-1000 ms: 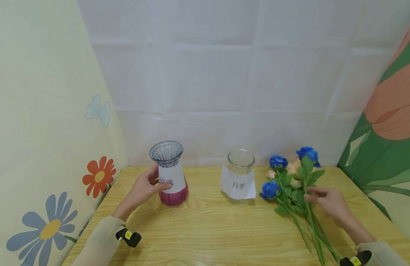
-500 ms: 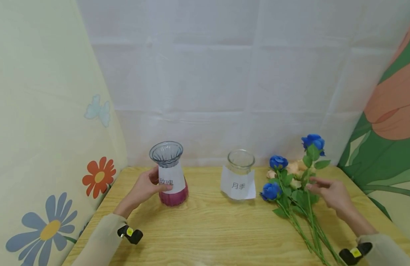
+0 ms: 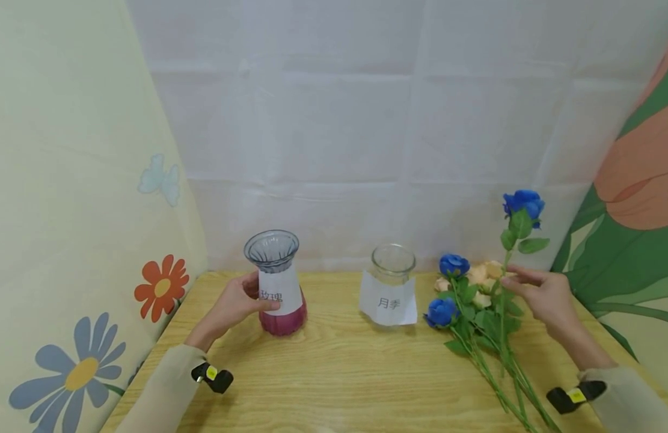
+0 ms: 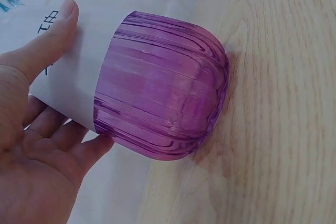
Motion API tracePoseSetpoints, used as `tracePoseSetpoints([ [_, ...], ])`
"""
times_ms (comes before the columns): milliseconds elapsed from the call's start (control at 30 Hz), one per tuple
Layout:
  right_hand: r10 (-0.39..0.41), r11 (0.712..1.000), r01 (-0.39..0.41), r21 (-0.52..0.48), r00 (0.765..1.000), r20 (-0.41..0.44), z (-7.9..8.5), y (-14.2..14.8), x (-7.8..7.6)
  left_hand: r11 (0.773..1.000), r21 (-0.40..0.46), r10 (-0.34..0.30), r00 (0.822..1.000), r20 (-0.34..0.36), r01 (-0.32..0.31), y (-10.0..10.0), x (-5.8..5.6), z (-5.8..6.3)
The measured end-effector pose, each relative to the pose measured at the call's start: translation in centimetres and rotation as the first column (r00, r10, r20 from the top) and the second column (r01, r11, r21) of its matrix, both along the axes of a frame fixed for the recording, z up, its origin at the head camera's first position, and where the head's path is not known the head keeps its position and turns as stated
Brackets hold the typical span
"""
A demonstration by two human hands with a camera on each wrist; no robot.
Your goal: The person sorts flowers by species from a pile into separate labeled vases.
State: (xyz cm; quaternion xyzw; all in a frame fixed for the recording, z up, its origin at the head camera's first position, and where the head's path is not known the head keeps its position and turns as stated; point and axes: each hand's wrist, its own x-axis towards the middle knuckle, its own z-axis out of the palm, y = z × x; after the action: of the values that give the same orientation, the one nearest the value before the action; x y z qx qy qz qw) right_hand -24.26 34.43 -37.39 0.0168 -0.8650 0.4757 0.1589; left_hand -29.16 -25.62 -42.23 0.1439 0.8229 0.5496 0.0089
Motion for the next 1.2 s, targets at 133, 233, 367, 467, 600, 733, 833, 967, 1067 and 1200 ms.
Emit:
tracePoseSetpoints([
  [133, 0.023, 1.000, -0.023, -0.017, 1.000, -0.007, 1.0, -1.3, 0.4, 1.000, -0.001, -0.002, 1.000, 0.006, 0.002, 0.0, -0.1, 0.1],
  [233, 0.041, 0.999, -0.042, -0.033, 0.999, -0.034, 1.1, -2.5, 0.7, 1.000, 0.000, -0.003, 1.000, 0.008, 0.003, 0.0, -0.1, 0.2],
  [367, 0.057, 0.998, -0.059, -0.026, 0.994, -0.096, 0.7, -4.0, 1.1, 1.000, 0.002, -0.004, 1.000, 0.008, 0.004, 0.1, -0.1, 0.3],
  [467, 0.059, 0.997, -0.064, -0.040, 0.992, -0.111, 0.3, -5.2, 1.4, 1.000, 0.004, -0.002, 1.000, 0.010, 0.002, 0.1, -0.1, 0.3],
  [600, 0.056, 0.997, -0.061, -0.044, 0.993, -0.104, -0.1, -6.9, 1.9, 1.000, 0.001, 0.003, 1.000, 0.014, -0.003, 0.0, -0.1, 0.3],
  [733, 0.073, 0.997, -0.077, -0.024, 0.988, -0.137, 0.0, -8.6, 2.5, 1.000, -0.003, 0.008, 1.000, 0.015, -0.008, 0.0, -0.1, 0.2],
  [833, 0.104, 0.993, -0.111, -0.030, 0.979, -0.178, 0.2, -10.1, 2.9, 1.000, -0.002, 0.009, 1.000, 0.012, -0.009, 0.0, -0.1, 0.2],
  [967, 0.145, 0.985, -0.161, -0.057, 0.965, -0.220, 0.6, -12.1, 3.1, 1.000, 0.003, 0.006, 1.000, 0.010, -0.006, -0.1, -0.2, 0.1],
  [1067, 0.174, 0.977, -0.199, -0.079, 0.953, -0.247, 0.7, -13.7, 3.1, 1.000, 0.004, 0.009, 1.000, 0.014, -0.009, -0.1, -0.2, 0.1],
  [1200, 0.231, 0.955, -0.270, -0.120, 0.936, -0.265, 0.9, -15.8, 2.8, 1.000, 0.008, 0.010, 1.000, 0.018, -0.010, -0.1, -0.1, 0.0],
])
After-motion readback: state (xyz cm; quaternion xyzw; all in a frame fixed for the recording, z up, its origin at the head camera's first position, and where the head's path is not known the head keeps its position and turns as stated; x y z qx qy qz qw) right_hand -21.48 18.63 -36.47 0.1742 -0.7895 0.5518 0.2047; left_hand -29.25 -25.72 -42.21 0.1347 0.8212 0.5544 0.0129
